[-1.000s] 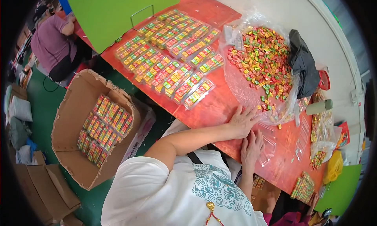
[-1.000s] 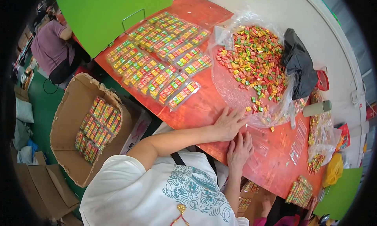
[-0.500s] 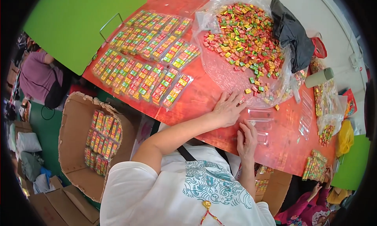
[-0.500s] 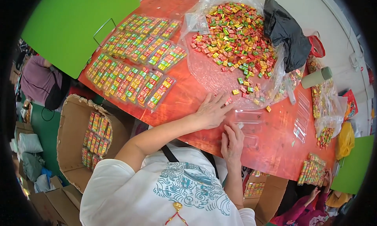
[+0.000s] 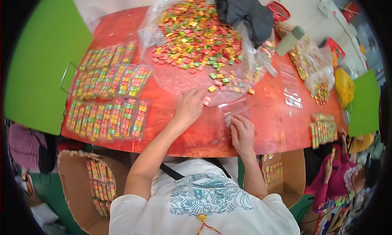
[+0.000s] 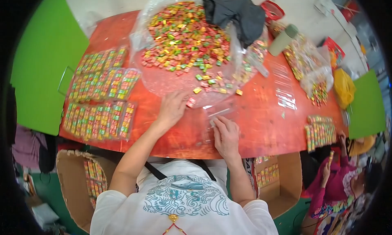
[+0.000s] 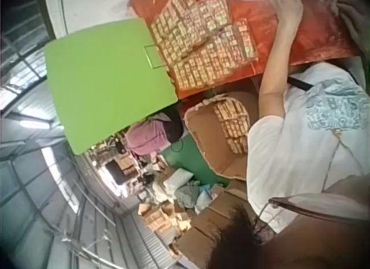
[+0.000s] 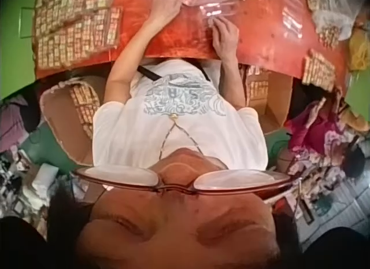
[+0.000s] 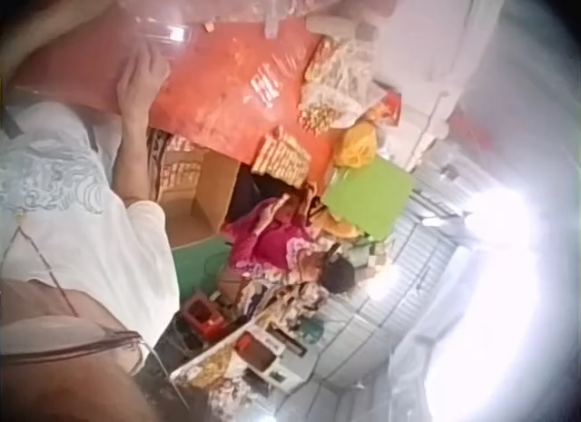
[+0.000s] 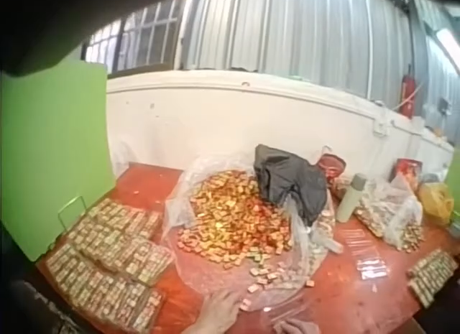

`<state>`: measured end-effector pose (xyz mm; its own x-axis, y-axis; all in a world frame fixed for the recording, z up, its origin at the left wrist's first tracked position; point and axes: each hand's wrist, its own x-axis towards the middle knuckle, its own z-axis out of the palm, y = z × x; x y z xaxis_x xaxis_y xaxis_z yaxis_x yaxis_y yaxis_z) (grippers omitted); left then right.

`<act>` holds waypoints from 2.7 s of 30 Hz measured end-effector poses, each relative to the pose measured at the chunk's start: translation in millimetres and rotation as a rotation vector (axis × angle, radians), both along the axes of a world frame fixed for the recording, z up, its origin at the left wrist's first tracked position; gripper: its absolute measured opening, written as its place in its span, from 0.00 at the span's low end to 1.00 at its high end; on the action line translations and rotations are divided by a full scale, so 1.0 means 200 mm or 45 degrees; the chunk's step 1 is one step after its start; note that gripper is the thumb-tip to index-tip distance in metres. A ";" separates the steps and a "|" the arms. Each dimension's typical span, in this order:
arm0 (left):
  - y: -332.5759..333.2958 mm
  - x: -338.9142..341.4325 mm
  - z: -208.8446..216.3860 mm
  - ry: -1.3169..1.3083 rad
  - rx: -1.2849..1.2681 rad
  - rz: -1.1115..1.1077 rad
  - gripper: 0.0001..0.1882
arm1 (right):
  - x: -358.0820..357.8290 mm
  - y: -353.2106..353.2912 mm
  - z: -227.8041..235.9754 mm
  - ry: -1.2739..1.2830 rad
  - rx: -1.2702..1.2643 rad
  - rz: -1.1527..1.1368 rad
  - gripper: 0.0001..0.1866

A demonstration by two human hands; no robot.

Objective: Sorting small colorful toy bricks and arranging them into specific layouts before placing them into plastic packaging trays.

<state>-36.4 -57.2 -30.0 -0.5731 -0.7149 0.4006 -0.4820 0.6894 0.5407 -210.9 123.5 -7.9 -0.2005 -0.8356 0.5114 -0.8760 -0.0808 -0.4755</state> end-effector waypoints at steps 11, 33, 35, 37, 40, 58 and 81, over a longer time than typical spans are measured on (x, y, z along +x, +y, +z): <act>0.00 -0.10 0.03 -0.312 -0.160 -0.101 0.20 | -0.04 -0.19 0.07 0.187 -0.072 0.055 0.17; -0.48 -0.10 -0.08 -0.263 -0.126 0.204 0.25 | -0.02 -1.13 -0.17 0.332 0.016 0.127 0.23; -0.38 -0.04 -0.12 -0.263 -0.215 0.204 0.26 | -0.06 -1.03 -0.12 0.347 0.124 0.205 0.20; -0.24 0.03 -0.01 -0.266 -0.102 0.075 0.26 | -0.13 -0.92 -0.07 0.382 0.186 0.396 0.16; -0.15 0.15 0.16 -0.076 0.406 -0.071 0.25 | -0.16 -0.83 0.01 0.239 0.246 0.489 0.13; 0.08 0.27 0.03 -0.279 0.067 0.080 0.27 | 0.12 -0.78 -0.02 0.265 0.118 0.633 0.19; 0.15 0.37 0.07 -0.381 -0.043 0.195 0.27 | 0.18 -0.58 0.07 0.385 0.121 0.464 0.13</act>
<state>37.6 -26.5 -15.3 -0.5560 -0.7909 0.2556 -0.7153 0.6119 0.3375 -174.3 7.2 5.4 0.2597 -0.8699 0.4194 -0.8988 -0.3765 -0.2243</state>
